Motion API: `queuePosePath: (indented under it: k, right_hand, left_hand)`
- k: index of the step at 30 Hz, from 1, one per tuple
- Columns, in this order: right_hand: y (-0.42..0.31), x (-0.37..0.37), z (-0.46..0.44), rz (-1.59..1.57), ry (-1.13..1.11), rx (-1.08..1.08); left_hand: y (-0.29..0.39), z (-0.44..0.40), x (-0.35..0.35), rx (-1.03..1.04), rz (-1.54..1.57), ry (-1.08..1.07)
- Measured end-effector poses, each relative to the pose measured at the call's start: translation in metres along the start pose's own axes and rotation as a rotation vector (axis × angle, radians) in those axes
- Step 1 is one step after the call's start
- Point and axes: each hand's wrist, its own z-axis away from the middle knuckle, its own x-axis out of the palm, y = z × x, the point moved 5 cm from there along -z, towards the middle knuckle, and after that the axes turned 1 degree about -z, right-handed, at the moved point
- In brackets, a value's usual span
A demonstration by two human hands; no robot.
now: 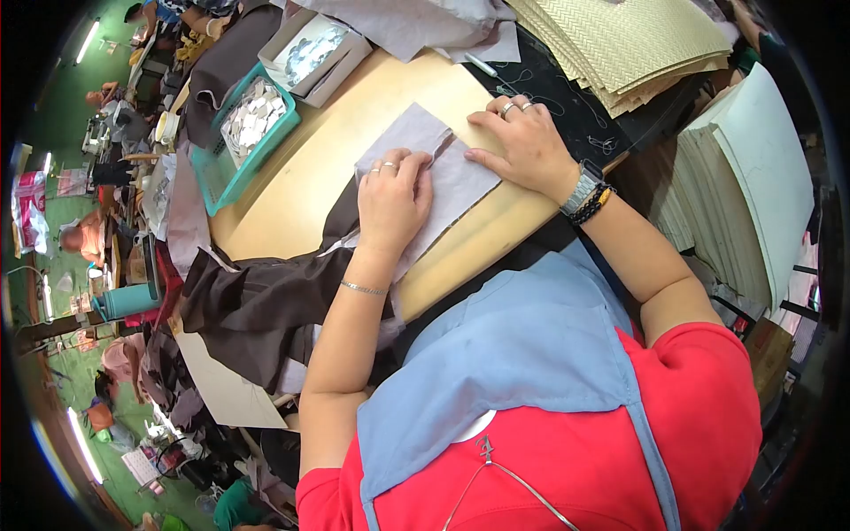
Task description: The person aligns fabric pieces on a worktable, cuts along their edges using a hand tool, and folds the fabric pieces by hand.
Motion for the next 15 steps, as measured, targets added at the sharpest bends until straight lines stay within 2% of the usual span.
queuePosePath:
  k: [4,15]
  right_hand:
    - [-0.005,0.004,0.002,-0.062,0.056,-0.161]
    - [-0.008,0.01,0.001,-0.034,0.014,-0.218]
  left_hand:
    - [0.005,-0.004,-0.002,0.013,-0.026,-0.027]
    - [0.01,-0.013,0.007,-0.029,0.031,0.029]
